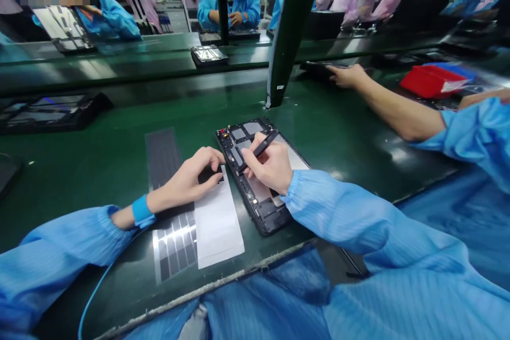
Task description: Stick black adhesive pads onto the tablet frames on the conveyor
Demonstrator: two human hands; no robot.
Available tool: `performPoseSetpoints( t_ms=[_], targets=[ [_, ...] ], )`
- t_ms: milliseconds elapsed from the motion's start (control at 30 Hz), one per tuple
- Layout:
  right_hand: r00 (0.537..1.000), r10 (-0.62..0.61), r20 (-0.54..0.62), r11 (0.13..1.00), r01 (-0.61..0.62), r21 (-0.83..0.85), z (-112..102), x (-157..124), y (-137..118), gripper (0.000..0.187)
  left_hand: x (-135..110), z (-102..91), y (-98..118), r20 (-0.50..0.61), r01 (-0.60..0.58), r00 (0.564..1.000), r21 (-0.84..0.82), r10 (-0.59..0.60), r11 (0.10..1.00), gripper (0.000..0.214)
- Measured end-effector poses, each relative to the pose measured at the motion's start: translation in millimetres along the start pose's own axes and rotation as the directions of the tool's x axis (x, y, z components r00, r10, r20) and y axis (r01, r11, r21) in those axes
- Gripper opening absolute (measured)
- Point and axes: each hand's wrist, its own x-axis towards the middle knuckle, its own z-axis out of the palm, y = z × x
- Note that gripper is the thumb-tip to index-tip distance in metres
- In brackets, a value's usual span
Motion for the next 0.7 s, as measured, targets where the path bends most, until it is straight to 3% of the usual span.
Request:
performPoseSetpoints(
  t_ms=[133,333,567,633,700],
  targets=[
    [0.999,-0.052,0.011,0.998,0.052,-0.022,2.2,0.4,-1.1,0.025,-3.6,11.9,-0.6,0.025,-0.004,1.0,-0.064,0.006,0.998,0.013],
    [0.995,-0.095,0.044,0.989,0.099,-0.106,1.6,1.3,0.5,0.024,-4.7,10.4,0.4,0.048,0.031,0.998,-0.075,-0.027,0.997,0.013],
    [0.923,-0.367,0.117,0.896,0.385,-0.222,1.6,0.1,3.7,0.017,-2.7,5.8,0.7,0.112,-0.057,0.992,-0.05,0.063,0.997,0.017],
    [0.917,-0.392,0.067,0.898,0.398,-0.186,-0.4,0.2,5.2,0.018,-1.8,6.4,3.0,0.152,-0.096,0.984,0.009,0.093,0.995,0.017],
    [0.916,-0.396,-0.07,0.912,0.383,-0.15,-3.7,-0.5,3.3,0.019,-1.0,8.5,8.6,0.224,-0.161,0.966,0.13,0.129,0.978,0.016]
  ],
)
